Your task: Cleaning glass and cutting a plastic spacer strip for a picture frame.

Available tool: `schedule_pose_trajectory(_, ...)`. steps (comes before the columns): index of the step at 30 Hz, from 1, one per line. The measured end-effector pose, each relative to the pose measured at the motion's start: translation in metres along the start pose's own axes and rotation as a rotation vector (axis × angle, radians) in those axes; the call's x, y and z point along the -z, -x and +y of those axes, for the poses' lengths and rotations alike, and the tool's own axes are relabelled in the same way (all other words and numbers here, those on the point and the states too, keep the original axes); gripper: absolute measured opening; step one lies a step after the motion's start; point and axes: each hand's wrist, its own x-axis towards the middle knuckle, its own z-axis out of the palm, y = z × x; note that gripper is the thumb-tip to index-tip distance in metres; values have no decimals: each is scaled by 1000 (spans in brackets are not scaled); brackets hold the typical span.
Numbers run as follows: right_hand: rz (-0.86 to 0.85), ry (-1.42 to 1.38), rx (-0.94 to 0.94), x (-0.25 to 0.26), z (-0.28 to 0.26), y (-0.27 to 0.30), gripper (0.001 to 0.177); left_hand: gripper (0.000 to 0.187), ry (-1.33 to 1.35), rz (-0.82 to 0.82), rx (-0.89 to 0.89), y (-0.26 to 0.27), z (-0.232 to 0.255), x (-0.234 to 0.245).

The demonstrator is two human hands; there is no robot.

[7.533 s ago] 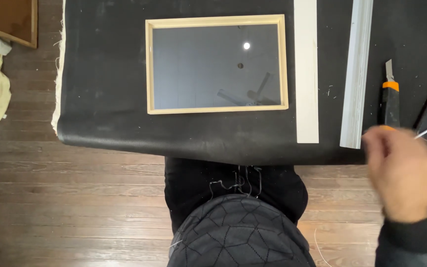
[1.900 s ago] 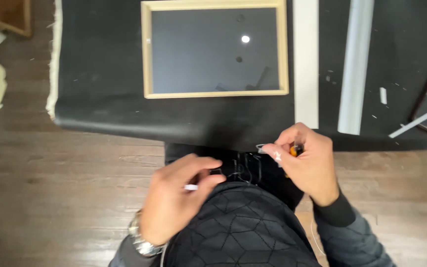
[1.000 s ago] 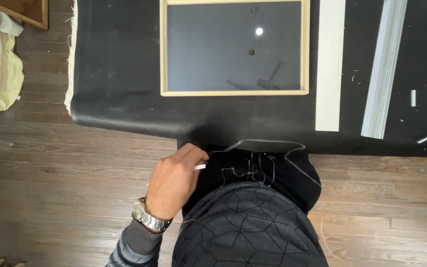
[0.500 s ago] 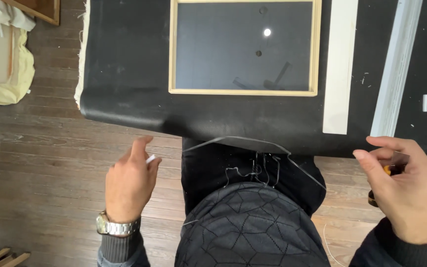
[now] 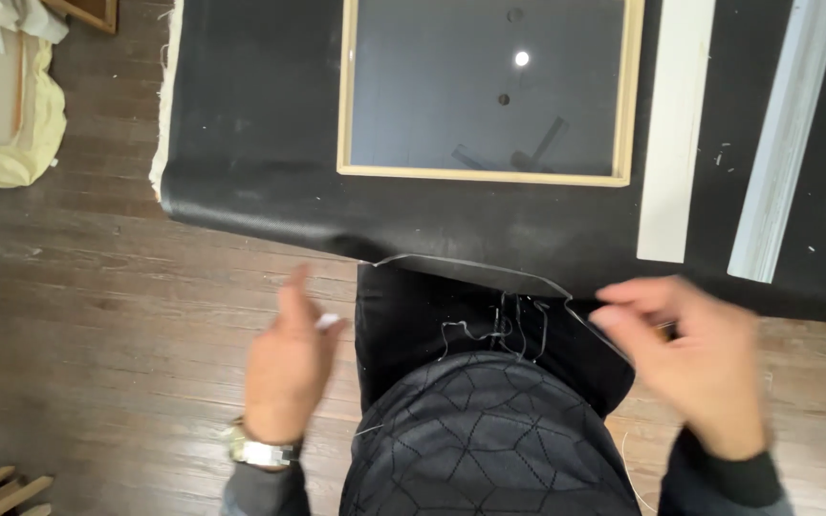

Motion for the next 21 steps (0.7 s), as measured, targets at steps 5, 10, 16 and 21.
schedule_pose_trajectory(5, -371, -295, 243, -51, -37, 3, 28, 78, 110, -51, -259, -3, 85, 4)
schedule_pose_trajectory(10, -379, -233, 198, -66, -51, 0, 25, 62, -2, -34, -409, -7, 102, -17)
schedule_pose_trajectory(16, -325, -338, 116, -56, -26, -14, 12, 51, 319, -110, -556, -16, 103, 12)
schedule_pose_trajectory(21, -160, -335, -94, 1, -8, -40, 12, 15, 473, -204, -598, -39, 45, 29)
